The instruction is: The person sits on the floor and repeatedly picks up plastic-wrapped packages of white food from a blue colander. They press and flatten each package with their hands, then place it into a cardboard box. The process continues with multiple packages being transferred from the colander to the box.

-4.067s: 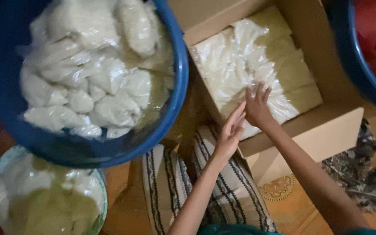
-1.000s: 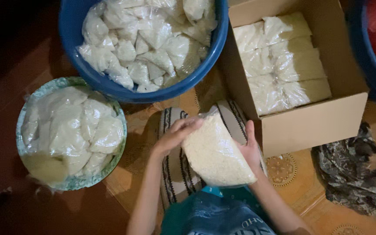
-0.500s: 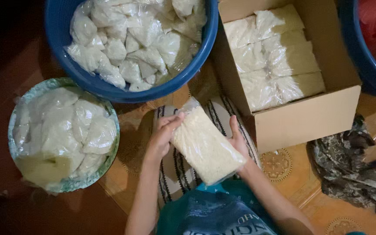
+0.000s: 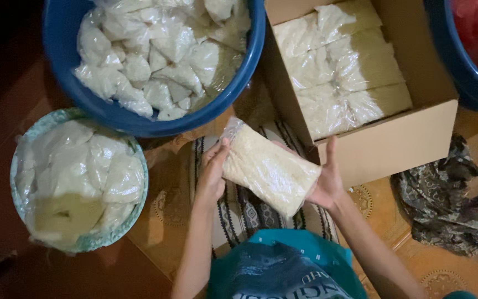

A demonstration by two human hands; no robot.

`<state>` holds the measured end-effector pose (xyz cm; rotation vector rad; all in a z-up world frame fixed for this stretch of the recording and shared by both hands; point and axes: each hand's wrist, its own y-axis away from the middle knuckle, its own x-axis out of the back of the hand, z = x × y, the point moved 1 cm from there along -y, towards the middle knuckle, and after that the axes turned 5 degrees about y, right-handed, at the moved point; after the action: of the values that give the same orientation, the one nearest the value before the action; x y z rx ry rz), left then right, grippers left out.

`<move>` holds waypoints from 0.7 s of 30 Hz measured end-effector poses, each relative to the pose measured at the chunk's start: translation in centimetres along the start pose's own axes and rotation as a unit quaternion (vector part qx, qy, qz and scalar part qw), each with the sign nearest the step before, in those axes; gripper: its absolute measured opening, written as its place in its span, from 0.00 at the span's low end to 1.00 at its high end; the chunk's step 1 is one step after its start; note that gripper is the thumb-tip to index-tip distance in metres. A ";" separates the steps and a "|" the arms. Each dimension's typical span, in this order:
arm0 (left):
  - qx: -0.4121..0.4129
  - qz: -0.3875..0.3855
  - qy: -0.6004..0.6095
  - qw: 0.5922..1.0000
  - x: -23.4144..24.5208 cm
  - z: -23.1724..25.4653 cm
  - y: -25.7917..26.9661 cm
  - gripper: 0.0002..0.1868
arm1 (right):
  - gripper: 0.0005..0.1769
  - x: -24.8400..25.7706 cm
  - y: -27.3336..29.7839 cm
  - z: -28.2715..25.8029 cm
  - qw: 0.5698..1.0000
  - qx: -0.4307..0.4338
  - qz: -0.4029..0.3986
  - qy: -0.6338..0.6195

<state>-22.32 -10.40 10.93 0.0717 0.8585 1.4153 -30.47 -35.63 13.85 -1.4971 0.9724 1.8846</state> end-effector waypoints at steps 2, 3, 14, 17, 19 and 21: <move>-0.019 0.010 0.012 1.000 -0.6 -0.6 -0.8 0.19 | 0.69 0.8 1.3 -1.1 0.998 0.021 0.008 0.065; -0.030 0.017 0.010 0.999 -0.8 -1.0 -1.1 0.19 | 0.62 1.6 1.8 -1.6 0.989 0.036 0.076 0.124; 0.056 0.045 -0.217 0.974 -11.1 -4.9 -4.7 0.27 | 0.40 -0.2 4.1 -14.3 0.823 0.073 0.384 0.412; 0.039 0.019 -0.344 0.938 -14.8 -7.0 -8.1 0.25 | 0.37 0.1 4.5 -18.9 0.747 0.104 0.413 0.511; -0.154 -0.085 -0.304 0.936 -16.2 -8.1 -11.1 0.22 | 0.34 1.4 4.1 -22.2 0.683 0.124 0.455 0.558; -0.077 -0.072 -0.399 0.911 -17.4 -9.6 -13.0 0.18 | 0.33 3.1 3.2 -25.5 0.597 0.108 0.458 0.650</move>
<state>-15.50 -32.52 5.60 0.4278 0.0677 1.1553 -18.86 -58.15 8.31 -2.3995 2.9193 0.5726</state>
